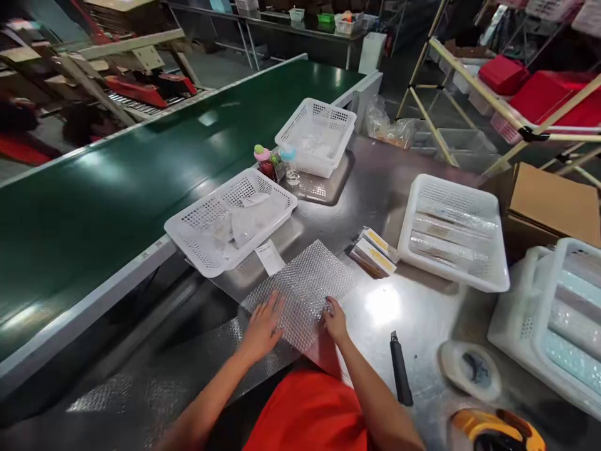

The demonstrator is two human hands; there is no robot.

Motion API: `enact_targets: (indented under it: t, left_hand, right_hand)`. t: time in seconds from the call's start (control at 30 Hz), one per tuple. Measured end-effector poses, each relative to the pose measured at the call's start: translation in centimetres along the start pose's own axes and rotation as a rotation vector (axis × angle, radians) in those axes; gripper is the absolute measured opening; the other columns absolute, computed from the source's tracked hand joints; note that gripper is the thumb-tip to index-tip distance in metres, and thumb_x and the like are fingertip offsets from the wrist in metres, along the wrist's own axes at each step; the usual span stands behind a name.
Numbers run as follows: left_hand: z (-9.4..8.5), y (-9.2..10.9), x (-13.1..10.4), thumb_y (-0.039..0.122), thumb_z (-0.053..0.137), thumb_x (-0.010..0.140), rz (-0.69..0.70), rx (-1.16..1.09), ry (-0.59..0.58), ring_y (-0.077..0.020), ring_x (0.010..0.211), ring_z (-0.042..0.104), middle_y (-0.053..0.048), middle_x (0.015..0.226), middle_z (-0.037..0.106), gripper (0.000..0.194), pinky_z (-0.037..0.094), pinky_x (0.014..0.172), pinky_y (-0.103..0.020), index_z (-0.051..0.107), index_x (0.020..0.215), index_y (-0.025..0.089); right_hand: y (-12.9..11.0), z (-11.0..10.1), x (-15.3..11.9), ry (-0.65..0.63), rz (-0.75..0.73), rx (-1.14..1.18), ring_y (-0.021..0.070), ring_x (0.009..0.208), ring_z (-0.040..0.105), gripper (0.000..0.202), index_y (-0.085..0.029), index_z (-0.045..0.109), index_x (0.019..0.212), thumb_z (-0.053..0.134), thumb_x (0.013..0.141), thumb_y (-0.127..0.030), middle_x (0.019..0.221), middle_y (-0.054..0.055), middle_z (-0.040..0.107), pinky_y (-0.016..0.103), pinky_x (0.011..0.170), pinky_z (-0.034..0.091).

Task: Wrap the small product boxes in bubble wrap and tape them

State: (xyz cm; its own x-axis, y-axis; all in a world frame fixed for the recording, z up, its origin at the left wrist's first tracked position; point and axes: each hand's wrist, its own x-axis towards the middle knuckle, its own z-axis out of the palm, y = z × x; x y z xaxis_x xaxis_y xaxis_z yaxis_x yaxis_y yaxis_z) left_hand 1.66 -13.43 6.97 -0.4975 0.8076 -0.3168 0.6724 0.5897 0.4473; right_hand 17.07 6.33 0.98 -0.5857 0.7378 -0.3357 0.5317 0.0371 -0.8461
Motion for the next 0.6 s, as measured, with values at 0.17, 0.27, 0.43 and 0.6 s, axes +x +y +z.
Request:
enact_targets:
  t: [0.17,0.27,0.43,0.6]
  left_hand:
    - [3.4,3.9,5.4,0.040,0.061,0.086,0.021,0.262,-0.274,-0.0449,0.150,-0.009,-0.007,0.167,-0.005,0.083,0.004,0.109,-0.079,0.018,0.157,0.036]
    - [5.1,3.9,5.3,0.040,0.062,0.085,-0.022,0.301,-0.272,-0.0439,0.150,-0.013,-0.008,0.166,-0.009,0.087,0.004,0.109,-0.079,0.013,0.157,0.035]
    - [5.3,4.6,4.6,0.037,0.061,0.083,-0.071,0.314,-0.283,-0.0428,0.149,-0.016,-0.009,0.165,-0.011,0.089,0.002,0.110,-0.077,0.011,0.157,0.033]
    - [5.3,5.1,5.2,0.042,0.065,0.078,-0.106,0.273,-0.351,-0.0432,0.146,-0.023,-0.008,0.163,-0.020,0.100,-0.002,0.108,-0.077,0.004,0.157,0.032]
  right_hand:
    - [0.5,-3.4,-1.0,0.169,0.002,-0.219,0.0287,0.107,0.061,0.054,-0.014,0.060,0.128,0.053,0.075,-0.015,0.130,0.019,0.055,0.047,0.101,0.045]
    - [-0.2,-7.6,0.6,0.415,-0.160,-0.548,0.0323,0.116,0.054,0.052,-0.016,0.054,0.136,0.049,0.084,-0.019,0.141,0.022,0.045,0.051,0.100,0.043]
    - [-1.8,-13.9,7.4,0.574,-0.279,-0.873,0.0371,0.127,0.044,0.051,-0.011,0.048,0.141,0.047,0.091,-0.023,0.140,0.024,0.050,0.053,0.102,0.036]
    - [-1.0,-14.5,10.7,0.499,-0.392,-1.029,0.0361,0.130,0.042,0.045,-0.008,0.053,0.137,0.040,0.095,-0.018,0.144,0.025,0.049,0.054,0.106,0.029]
